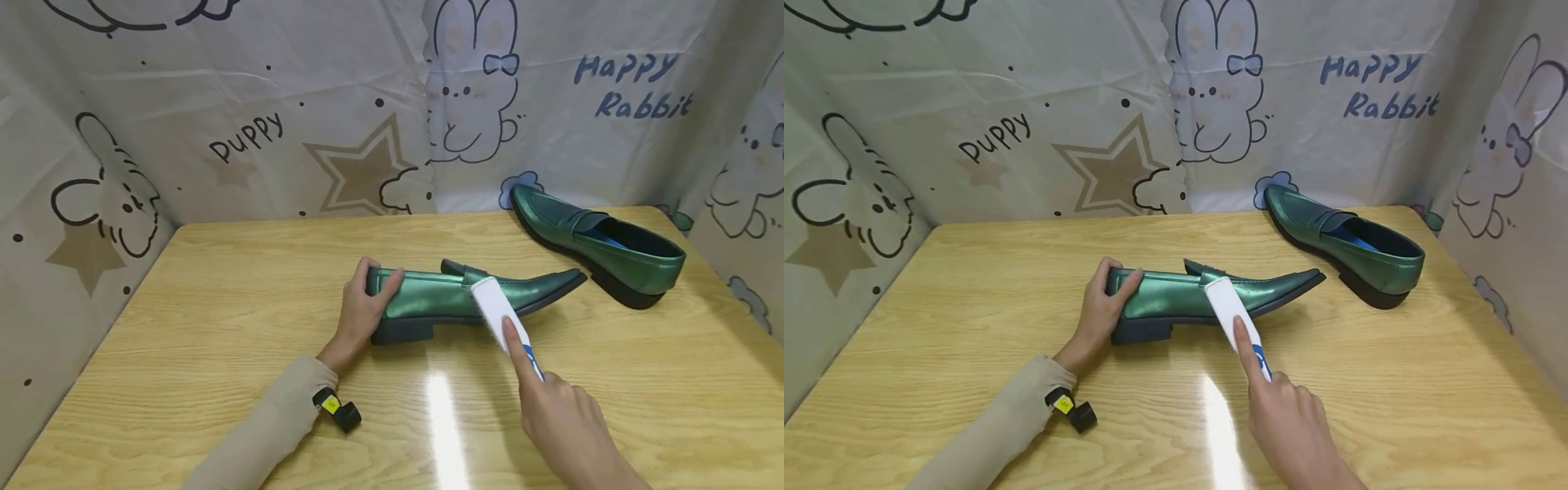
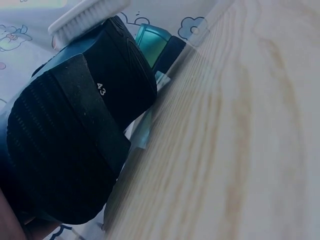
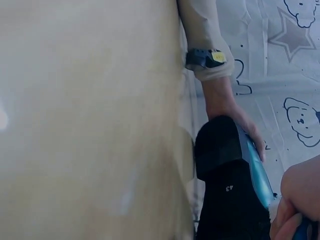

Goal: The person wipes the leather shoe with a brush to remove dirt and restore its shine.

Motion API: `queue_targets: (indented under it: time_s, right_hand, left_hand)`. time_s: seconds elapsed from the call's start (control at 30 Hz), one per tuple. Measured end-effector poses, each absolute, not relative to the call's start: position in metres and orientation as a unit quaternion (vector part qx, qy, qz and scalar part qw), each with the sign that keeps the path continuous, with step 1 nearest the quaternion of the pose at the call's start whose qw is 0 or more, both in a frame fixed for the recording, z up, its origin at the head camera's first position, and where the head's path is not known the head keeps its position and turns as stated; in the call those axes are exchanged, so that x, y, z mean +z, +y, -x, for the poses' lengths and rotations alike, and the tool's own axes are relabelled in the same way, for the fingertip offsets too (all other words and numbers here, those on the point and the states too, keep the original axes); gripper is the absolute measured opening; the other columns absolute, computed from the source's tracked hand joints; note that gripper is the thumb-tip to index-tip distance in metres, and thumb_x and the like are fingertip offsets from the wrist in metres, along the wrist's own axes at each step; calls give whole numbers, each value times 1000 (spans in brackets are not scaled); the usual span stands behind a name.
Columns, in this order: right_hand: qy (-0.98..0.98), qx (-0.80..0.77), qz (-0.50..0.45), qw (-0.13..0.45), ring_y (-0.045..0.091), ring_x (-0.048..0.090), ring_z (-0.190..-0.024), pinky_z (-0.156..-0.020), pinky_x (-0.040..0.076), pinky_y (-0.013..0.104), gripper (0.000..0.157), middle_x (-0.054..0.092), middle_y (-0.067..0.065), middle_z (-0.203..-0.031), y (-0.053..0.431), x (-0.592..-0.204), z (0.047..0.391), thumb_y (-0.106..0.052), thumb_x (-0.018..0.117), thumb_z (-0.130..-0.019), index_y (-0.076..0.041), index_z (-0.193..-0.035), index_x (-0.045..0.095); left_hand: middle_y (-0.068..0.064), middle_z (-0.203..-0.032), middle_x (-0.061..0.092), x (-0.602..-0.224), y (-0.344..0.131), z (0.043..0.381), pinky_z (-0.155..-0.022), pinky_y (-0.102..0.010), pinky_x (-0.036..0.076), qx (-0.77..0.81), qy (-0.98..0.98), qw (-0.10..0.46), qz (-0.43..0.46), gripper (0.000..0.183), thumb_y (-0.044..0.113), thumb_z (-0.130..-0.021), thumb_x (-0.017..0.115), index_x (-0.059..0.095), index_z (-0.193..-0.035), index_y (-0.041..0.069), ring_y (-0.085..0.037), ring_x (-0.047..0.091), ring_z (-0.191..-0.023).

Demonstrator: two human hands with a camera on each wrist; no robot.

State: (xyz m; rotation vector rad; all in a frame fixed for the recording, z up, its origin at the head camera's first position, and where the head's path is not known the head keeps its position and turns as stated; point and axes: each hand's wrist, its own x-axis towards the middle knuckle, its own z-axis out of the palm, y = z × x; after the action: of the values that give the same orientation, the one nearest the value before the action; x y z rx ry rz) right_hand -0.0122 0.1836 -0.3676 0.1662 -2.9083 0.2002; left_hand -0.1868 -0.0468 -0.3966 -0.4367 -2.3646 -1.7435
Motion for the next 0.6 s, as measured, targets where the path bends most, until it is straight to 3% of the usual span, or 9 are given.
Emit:
queue_targets:
  time_s: [0.13,0.27,0.47,0.6]
  right_hand:
    - [-978,80,-82,175,13,38,-40,-36,28,25,85,46,7,-52,178,-364,28,3,63,-82,-15,-153,19]
    - [-970,89,-101,202,11,35,-38,-35,27,24,78,42,3,-48,173,-356,47,4,60,-83,-10,-151,24]
    - [-968,99,-93,210,14,39,-36,-32,31,25,71,48,10,-49,169,-343,70,4,56,-87,-9,-151,26]
    - [-975,95,-78,186,16,40,-37,-33,31,27,74,46,10,-50,172,-342,65,2,55,-88,-13,-152,21]
  left_hand:
    - [-7,-79,50,-396,-51,185,-58,-29,40,-585,-792,83,152,35,32,-88,67,45,-98,8,-18,49,-68]
    - [-6,-76,52,-402,-53,186,-55,-27,42,-589,-784,97,169,37,30,-85,71,44,-94,7,-15,50,-63]
    - [-5,-70,53,-403,-51,185,-50,-25,42,-584,-779,109,201,36,29,-83,72,43,-91,7,-12,50,-57]
    - [-4,-71,53,-401,-51,189,-51,-26,41,-587,-784,94,180,35,32,-85,70,44,-93,9,-13,50,-58]
